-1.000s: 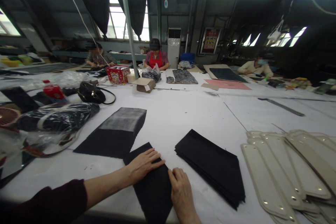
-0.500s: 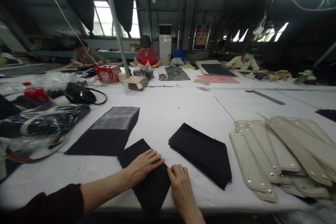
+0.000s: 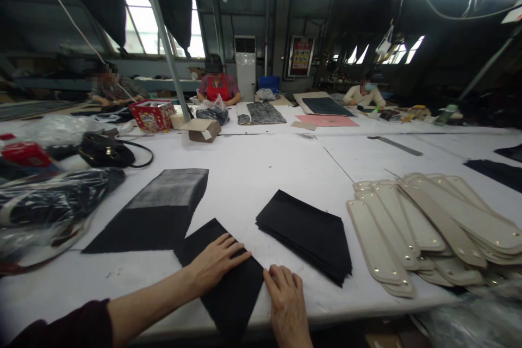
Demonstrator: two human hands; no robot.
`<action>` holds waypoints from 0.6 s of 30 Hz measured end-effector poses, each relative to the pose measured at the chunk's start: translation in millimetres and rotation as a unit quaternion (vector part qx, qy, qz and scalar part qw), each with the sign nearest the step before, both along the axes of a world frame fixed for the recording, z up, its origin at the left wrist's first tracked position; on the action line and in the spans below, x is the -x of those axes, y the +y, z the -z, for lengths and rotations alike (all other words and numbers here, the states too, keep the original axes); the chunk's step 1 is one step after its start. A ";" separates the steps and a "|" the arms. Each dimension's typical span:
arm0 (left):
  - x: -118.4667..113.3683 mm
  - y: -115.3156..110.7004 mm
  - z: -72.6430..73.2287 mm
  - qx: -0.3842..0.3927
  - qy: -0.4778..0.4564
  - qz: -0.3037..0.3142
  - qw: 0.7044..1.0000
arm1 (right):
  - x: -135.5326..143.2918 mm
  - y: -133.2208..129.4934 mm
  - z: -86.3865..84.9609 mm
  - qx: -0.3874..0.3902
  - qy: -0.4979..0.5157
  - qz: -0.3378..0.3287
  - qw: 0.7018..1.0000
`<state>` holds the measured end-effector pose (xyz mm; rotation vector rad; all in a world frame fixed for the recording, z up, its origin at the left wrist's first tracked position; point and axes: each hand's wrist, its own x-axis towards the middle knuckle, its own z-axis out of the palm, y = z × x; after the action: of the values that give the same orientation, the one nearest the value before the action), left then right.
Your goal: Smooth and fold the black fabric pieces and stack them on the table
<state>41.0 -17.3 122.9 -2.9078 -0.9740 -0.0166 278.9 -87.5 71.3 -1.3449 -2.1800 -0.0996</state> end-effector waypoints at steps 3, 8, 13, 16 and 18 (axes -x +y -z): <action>24.9 15.4 1.1 0.010 0.002 -0.056 0.998 | -3.3 -4.5 3.5 0.002 0.032 0.013 0.999; 44.8 22.9 0.9 0.022 -0.010 -0.123 0.992 | -11.7 -0.7 8.9 0.034 0.072 0.012 0.997; 26.8 8.1 -5.9 0.052 -0.041 -0.152 0.986 | 1.7 18.2 -8.8 0.072 0.140 0.051 0.986; 12.8 1.7 -4.4 0.091 -0.065 -0.147 0.983 | 25.5 34.2 -21.4 0.049 0.101 0.040 0.993; 6.7 1.3 4.9 0.114 -0.049 -0.136 0.983 | 42.3 45.2 -19.5 0.032 0.056 0.023 0.998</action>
<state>34.2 -15.9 118.0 -2.9678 -1.4742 -0.0334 236.7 -42.3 90.8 -1.4019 -2.0754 0.0266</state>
